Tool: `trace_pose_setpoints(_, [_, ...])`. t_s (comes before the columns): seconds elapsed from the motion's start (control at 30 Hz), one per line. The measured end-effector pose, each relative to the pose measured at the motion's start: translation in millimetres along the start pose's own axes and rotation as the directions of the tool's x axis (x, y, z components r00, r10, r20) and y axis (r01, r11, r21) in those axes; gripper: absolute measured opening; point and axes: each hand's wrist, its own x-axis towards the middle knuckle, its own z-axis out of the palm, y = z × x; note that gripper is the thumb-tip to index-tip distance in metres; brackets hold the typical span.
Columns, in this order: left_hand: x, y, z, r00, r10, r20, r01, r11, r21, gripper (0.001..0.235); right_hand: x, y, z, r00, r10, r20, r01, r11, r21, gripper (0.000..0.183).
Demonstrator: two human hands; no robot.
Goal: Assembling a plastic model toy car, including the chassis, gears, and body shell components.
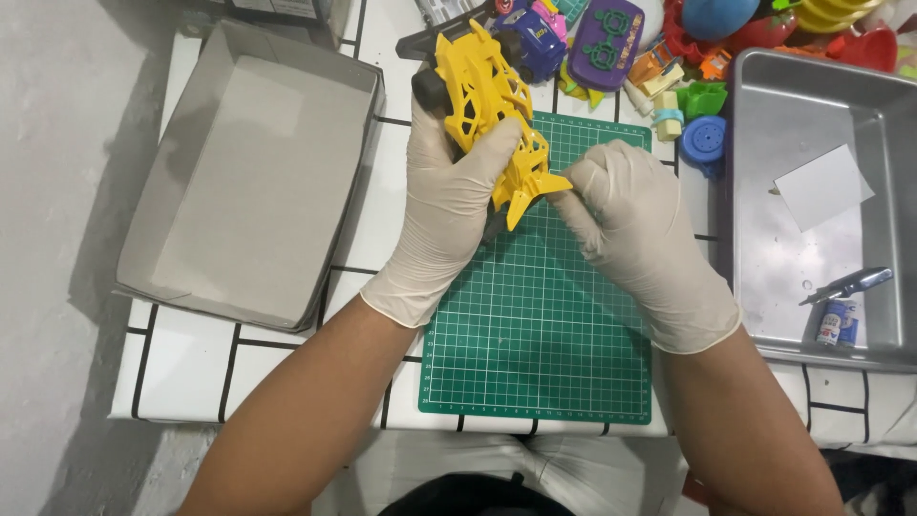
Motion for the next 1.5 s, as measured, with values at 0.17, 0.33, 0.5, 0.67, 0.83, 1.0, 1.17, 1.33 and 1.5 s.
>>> trace_pose_setpoints(0.17, [2, 0, 1, 1.000, -0.008, -0.010, 0.008, 1.000, 0.021, 0.041, -7, 5, -5, 0.998, 0.066, -0.002, -0.065, 0.983, 0.171, 0.012])
trace_pose_setpoints(0.33, [6, 2, -1, 0.998, -0.039, -0.047, 0.040, 0.999, 0.028, 0.037, -2, -2, -30, 0.984, 0.177, -0.008, -0.167, 0.942, 0.291, 0.004])
trace_pose_setpoints(0.5, [6, -2, -3, 1.000, -0.012, -0.021, 0.012, 1.000, 0.008, 0.036, -3, -1, -21, 0.991, 0.133, -0.018, -0.121, 0.942, 0.312, 0.018])
trace_pose_setpoints(0.67, [5, -2, -2, 1.000, -0.017, -0.011, 0.017, 1.000, -0.004, 0.036, -4, 1, -11, 0.994, 0.107, -0.021, -0.096, 0.951, 0.293, 0.019])
trace_pose_setpoints(0.83, [5, -1, -1, 1.000, -0.027, -0.014, 0.027, 0.999, -0.020, 0.041, 0, -5, -10, 0.994, 0.107, -0.009, -0.100, 0.953, 0.285, 0.015])
trace_pose_setpoints(1.0, [6, -4, -2, 0.998, -0.041, -0.043, 0.038, 0.998, -0.052, 0.037, -1, -7, -4, 0.993, 0.111, -0.032, -0.100, 0.968, 0.231, 0.014])
trace_pose_setpoints(1.17, [9, 4, -3, 0.997, -0.007, -0.072, 0.002, 0.997, -0.074, 0.041, 4, -16, -12, 0.945, 0.327, 0.029, -0.306, 0.844, 0.440, 0.011])
trace_pose_setpoints(1.33, [14, 23, 1, 0.967, -0.008, -0.253, -0.039, 0.983, -0.182, 0.055, 13, -24, -1, 0.865, 0.497, 0.059, -0.447, 0.713, 0.541, 0.017])
trace_pose_setpoints(1.5, [14, 23, 5, 0.939, -0.090, -0.331, -0.015, 0.953, -0.302, 0.044, 51, -50, 15, 0.996, -0.036, 0.085, -0.014, 0.855, 0.518, 0.015])
